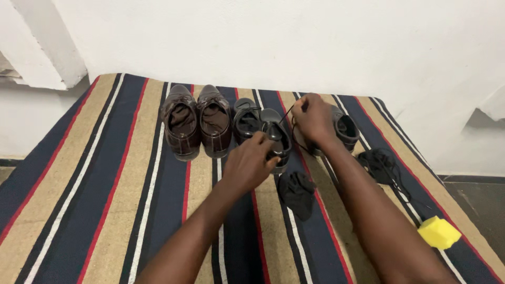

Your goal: The person sits at a bed with several pairs of lace-up shoes laid out and removes the shoelaces from them one shoe at a time, pulling each lace fully out of the eyelets and setting the removed laces on the bed beside the shoes.

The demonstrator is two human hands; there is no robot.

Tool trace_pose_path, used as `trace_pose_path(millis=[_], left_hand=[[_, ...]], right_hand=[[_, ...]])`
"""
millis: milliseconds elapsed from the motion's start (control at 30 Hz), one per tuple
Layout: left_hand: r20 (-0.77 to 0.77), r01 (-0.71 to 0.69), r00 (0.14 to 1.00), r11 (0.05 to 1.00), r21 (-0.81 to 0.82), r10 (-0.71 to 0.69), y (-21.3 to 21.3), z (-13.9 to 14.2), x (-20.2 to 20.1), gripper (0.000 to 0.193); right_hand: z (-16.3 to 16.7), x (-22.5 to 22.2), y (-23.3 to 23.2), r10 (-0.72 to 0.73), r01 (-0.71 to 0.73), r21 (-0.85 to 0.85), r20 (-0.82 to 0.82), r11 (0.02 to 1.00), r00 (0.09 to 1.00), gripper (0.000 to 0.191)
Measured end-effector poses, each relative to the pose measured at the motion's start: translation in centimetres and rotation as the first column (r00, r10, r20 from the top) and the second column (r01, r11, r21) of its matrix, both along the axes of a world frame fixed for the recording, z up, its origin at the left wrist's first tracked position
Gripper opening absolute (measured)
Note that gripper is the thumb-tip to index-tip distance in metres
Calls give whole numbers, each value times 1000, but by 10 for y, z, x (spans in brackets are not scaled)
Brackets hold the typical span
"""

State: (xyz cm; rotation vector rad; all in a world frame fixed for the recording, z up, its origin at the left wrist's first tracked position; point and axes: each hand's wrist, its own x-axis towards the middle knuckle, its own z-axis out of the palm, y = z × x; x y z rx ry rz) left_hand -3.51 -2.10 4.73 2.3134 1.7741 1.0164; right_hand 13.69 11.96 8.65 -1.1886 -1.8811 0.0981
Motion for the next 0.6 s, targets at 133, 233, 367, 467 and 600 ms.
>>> trace_pose_path(millis=[133, 233, 367, 467, 600], left_hand=[[-61, 14, 998, 995, 96, -8, 4, -8, 5, 37], [-51, 0, 999, 998, 70, 4, 5, -7, 4, 37], [-52, -7, 999, 999, 40, 9, 3, -3, 4, 36], [-36, -20, 999, 1000, -16, 20, 2, 0, 4, 36], [-61, -23, 998, 1000, 13, 24, 2, 1, 4, 37]], right_hand=[[36, 13, -12, -78, 71, -84, -81, 994, 994, 17], [71, 25, -22, -97, 58, -180, -214, 982, 972, 9], [108, 43, -32, 51, -88, -58, -468, 994, 882, 12], [131, 56, -34, 312, -292, 143, -648, 946, 694, 17], [170, 88, -43, 405, -301, 275, -703, 913, 585, 16]])
